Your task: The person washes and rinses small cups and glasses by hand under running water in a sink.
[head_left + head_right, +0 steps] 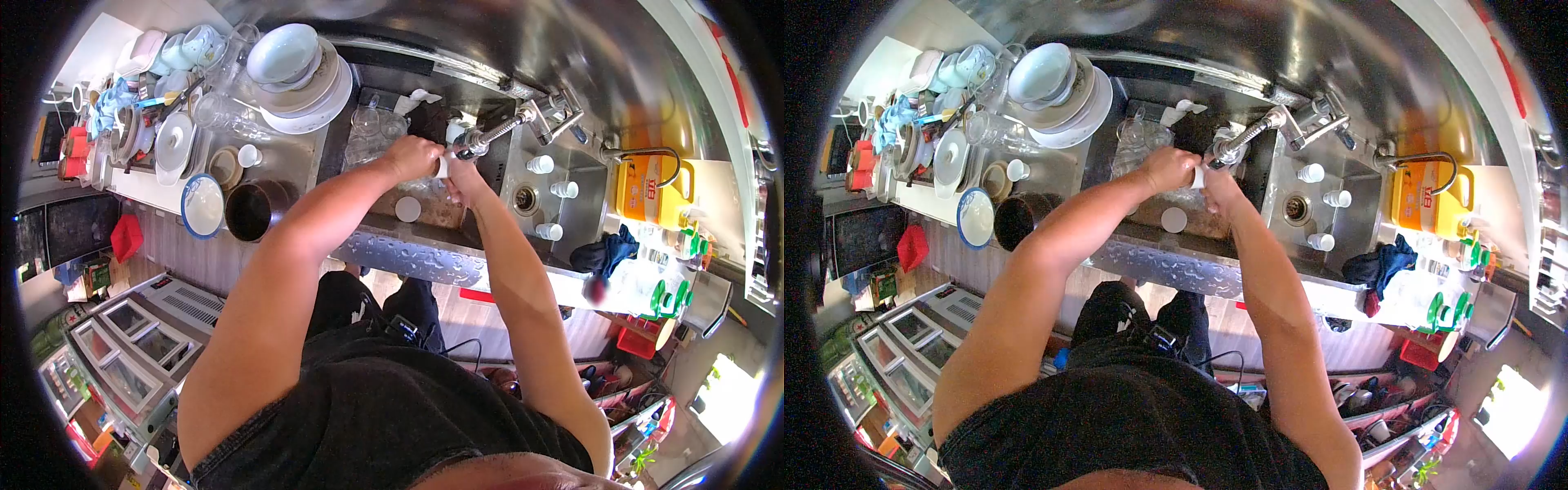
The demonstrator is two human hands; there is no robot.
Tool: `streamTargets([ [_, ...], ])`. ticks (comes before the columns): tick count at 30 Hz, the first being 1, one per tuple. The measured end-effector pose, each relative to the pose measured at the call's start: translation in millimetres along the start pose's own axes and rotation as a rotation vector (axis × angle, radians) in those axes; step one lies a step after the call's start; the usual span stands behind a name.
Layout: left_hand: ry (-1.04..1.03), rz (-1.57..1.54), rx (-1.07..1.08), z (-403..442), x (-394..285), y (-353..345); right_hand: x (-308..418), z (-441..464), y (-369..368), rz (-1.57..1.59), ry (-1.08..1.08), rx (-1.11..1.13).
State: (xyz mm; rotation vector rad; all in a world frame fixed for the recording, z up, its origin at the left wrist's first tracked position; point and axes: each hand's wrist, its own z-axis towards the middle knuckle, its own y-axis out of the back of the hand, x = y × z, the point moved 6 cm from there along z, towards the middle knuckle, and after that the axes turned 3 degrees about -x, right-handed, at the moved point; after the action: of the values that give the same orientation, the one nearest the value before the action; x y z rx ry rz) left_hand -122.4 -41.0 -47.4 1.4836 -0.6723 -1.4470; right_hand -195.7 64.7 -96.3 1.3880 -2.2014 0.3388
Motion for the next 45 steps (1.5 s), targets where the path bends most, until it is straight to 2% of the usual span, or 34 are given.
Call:
streamTargets([
  [1, 0.0, 0.002, 0.001, 2.4, 4.2, -19.8, -6.4, 7.3, 0.6, 0.013, 0.018, -0.009],
  [3, 0.382, -0.46, 0.028, 7.2, 37.6, -82.2, 18.7, 1.8, 15.4, -0.266, 0.641, -0.389],
  [4, 0.875, -1.101, 0.315, -11.8, 9.1, -71.3, 34.7, -33.1, 9.6, -0.153, 0.799, -0.464],
  [5, 1.003, -1.323, 0.298, -16.1, 2.3, -80.5, 31.3, -26.8, 11.6, -0.154, 0.799, -0.463],
  [6, 0.953, -1.218, 0.367, -17.9, 7.5, -82.2, 20.9, -6.5, 13.8, -0.164, 0.757, -0.394],
  [7, 0.902, -1.115, 0.436, -19.4, 12.0, -83.3, -10.7, 58.4, 22.7, -0.271, 0.956, -0.364],
  [8, 0.77, -0.481, 0.418, -9.4, 15.1, -53.8, -43.4, 119.3, 30.7, -0.367, 1.158, -0.339],
  [9, 0.402, -0.141, 0.216, -4.6, 14.0, -34.6, -30.4, 94.2, 21.9, -0.235, 0.778, -0.127],
  [11, 0.154, -0.105, 0.13, -1.7, 4.7, -10.4, -15.5, 4.0, 0.1, -0.005, -0.13, 0.052],
  [13, 0.174, -0.13, 0.115, 0.2, 3.2, -5.8, -7.0, -2.0, -1.3, 0.019, -0.119, 0.077],
  [15, 0.197, -0.154, 0.101, 2.1, 1.9, -17.8, 12.0, 4.1, 6.4, -0.015, 0.376, -0.044],
  [16, 0.562, -0.695, 0.219, -1.4, 11.0, -46.0, 16.2, 6.8, 15.1, -0.001, 0.583, -0.189],
  [17, 0.662, -0.948, 0.27, -3.6, 12.3, -62.8, 20.3, 7.0, 27.0, -0.127, 0.821, -0.49],
  [19, 0.938, -1.424, 0.329, -9.7, -0.7, -67.3, 23.3, 5.1, 23.2, -0.135, 0.873, -0.366],
  [20, 0.82, -0.997, 0.312, -6.0, 8.1, -54.8, 17.0, 12.3, 18.3, -0.179, 0.73, -0.286],
  [21, 0.685, -0.576, 0.284, -2.8, 12.1, -37.2, 15.3, 3.4, 13.1, -0.115, 0.442, -0.186],
  [22, 0.192, -0.275, 0.008, 1.0, 7.0, -15.0, 12.4, -12.3, 6.6, -0.072, 0.147, -0.109],
  [23, 0.192, -0.274, 0.006, 0.6, 10.9, -10.1, 16.0, -14.2, 4.5, -0.074, 0.149, -0.11],
  [25, -0.004, -0.059, 0.076, 0.9, 1.3, -5.3, 1.1, -15.6, -9.1, 0.051, -0.129, 0.077],
  [27, 0.022, -0.052, 0.025, -1.3, -0.6, -7.3, -13.3, 9.2, -3.8, 0.064, -0.05, 0.034],
  [29, 0.722, -0.901, 0.159, -8.9, 13.2, -39.3, 23.3, -7.8, 14.1, -0.377, 0.884, -0.492],
  [30, 0.878, -1.214, 0.189, -15.0, -6.1, -43.2, 18.9, -5.1, 16.6, -0.355, 0.867, -0.534],
  [31, 0.864, -1.255, 0.198, -14.5, -7.0, -50.5, 16.7, -0.5, 16.5, -0.356, 0.866, -0.533],
  [33, 0.862, -0.834, 0.3, -11.0, 13.8, -58.6, 5.8, 17.7, 18.1, -0.103, 0.645, -0.452],
  [34, 0.579, -0.541, 0.179, -2.5, 16.8, -40.7, 9.1, 10.7, 16.9, -0.106, 0.643, -0.453],
  [35, 0.298, -0.248, 0.057, -1.9, 14.4, -22.6, 0.5, 13.0, 11.0, -0.058, 0.4, -0.294],
  [36, 0.203, -0.122, 0.14, -3.5, 4.3, -4.1, -6.1, 5.8, 2.3, -0.01, 0.157, -0.136],
  [37, 0.205, -0.124, 0.138, -3.1, 7.0, -8.3, -14.8, -2.7, -7.0, 0.037, -0.084, 0.021],
  [39, 0.076, -0.038, 0.125, -3.7, 4.0, -8.8, -8.9, -10.2, -8.6, 0.009, -0.077, 0.008],
  [40, 0.263, -0.082, 0.123, -6.9, 4.3, -4.8, 7.5, -13.5, -5.2, -0.044, 0.136, -0.077],
  [41, 0.262, -0.08, 0.124, -5.5, -2.7, -8.9, 21.9, -18.4, -1.6, -0.095, 0.35, -0.164],
  [42, 0.585, -0.624, 0.211, -10.5, 1.3, -28.7, 7.7, 20.3, 12.9, -0.084, 0.502, -0.179],
  [43, 0.899, -1.176, 0.289, -18.0, -2.1, -53.6, -4.6, 45.3, 11.5, -0.084, 0.503, -0.181],
  [45, 0.937, -1.182, 0.291, -13.2, 15.6, -73.5, 4.0, 44.0, 19.2, 0.018, 1.052, -0.476],
])
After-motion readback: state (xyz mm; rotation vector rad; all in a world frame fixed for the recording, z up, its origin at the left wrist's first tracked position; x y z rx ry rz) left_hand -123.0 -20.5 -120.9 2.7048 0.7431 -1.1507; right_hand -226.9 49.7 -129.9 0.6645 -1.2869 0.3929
